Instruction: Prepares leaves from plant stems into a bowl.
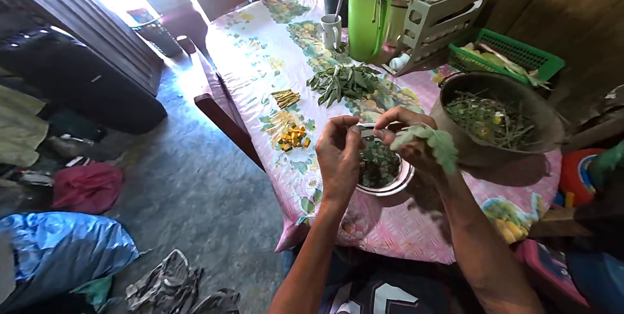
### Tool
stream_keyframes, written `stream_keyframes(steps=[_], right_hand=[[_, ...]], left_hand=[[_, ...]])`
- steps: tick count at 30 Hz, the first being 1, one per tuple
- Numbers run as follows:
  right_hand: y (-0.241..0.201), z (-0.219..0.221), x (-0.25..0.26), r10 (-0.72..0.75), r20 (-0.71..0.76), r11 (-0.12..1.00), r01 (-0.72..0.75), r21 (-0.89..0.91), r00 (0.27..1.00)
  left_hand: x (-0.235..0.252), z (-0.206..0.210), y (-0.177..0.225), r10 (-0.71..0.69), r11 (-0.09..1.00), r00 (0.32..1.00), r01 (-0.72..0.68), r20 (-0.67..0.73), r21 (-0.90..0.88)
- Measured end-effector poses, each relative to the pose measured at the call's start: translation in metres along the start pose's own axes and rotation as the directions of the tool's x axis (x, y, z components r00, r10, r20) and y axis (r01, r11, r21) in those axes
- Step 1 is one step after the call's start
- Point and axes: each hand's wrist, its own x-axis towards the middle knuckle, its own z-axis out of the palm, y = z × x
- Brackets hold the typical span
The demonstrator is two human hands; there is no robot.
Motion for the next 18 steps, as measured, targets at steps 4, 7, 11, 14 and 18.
stream_keyframes(steps=[4, 7, 11, 14, 18], right_hand=[[-0.001, -0.003, 0.009, -0.104, 0.045, 0.986, 0.109, -0.122, 0.994], [-0.008, 0.003, 0.004, -0.075, -0.013, 0.996, 0.074, -0.052, 0.997], [-0.015, 0.004, 0.001, 0.161, -0.033, 0.955, -0.147, 0.258, 0.986], [-0.023, 0.006, 0.002, 0.188, -0.038, 0.971, -0.18, 0.158, 0.981], [-0.011, 0.012, 0.004, 0.062, -0.042, 0.994, -0.057, 0.094, 0.997]], left_hand=[[0.001, -0.001, 0.002, -0.01, 1.0, 1.0, 0.009, -0.017, -0.023], [-0.001, 0.003, 0.004, -0.01, 0.999, 1.0, 0.009, -0.012, -0.047], [0.0, 0.003, 0.006, -0.019, 0.994, 1.0, 0.017, -0.014, -0.107], [-0.001, 0.003, 0.006, -0.021, 0.993, 1.0, 0.019, -0.013, -0.117], [-0.002, 0.004, 0.006, -0.015, 0.993, 1.0, 0.014, -0.005, -0.116]])
